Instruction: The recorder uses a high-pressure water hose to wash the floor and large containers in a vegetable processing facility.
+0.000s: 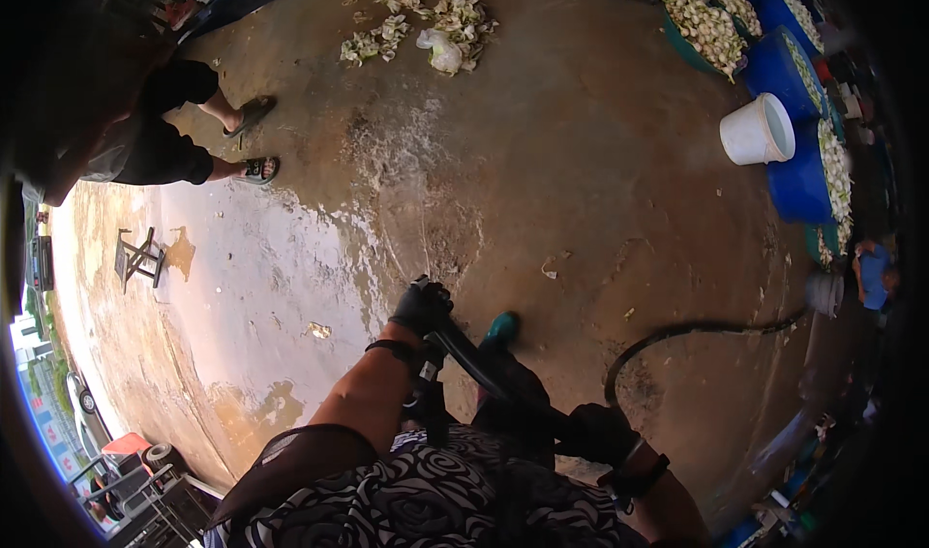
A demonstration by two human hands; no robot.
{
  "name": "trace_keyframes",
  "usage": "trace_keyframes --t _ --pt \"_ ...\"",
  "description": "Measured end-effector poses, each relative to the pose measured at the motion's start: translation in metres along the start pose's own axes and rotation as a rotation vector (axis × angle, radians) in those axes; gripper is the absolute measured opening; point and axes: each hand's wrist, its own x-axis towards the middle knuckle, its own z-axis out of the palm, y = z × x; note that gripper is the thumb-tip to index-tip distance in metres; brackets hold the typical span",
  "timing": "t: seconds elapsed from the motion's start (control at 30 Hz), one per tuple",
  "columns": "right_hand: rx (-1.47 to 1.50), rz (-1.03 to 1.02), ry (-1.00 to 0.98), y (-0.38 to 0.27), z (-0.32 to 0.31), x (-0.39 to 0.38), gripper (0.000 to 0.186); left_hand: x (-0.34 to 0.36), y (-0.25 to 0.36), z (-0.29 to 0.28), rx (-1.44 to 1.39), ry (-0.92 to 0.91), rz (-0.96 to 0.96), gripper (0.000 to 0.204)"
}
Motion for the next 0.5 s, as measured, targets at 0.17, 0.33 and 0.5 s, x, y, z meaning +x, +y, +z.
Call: trace_keyframes --t 0.17,0.33,0.5 --pt "0.278 -0.008 -0.153 0.018 -0.001 0.011 0.046 -0.016 -0.001 0.01 0.071 0.183 0.038 0.013" --pt "0.301 0.271 -0.233 0.019 0.011 -0.015 0.04 -0.004 -0.026 0.024 -0.036 0.058 -0.084 0.013" --pt "-0.058 0.128 -0.22 -0.01 -0.004 -0.035 0.037 0.016 -0.063 0.043 -0.056 -0.104 -0.193 0.011"
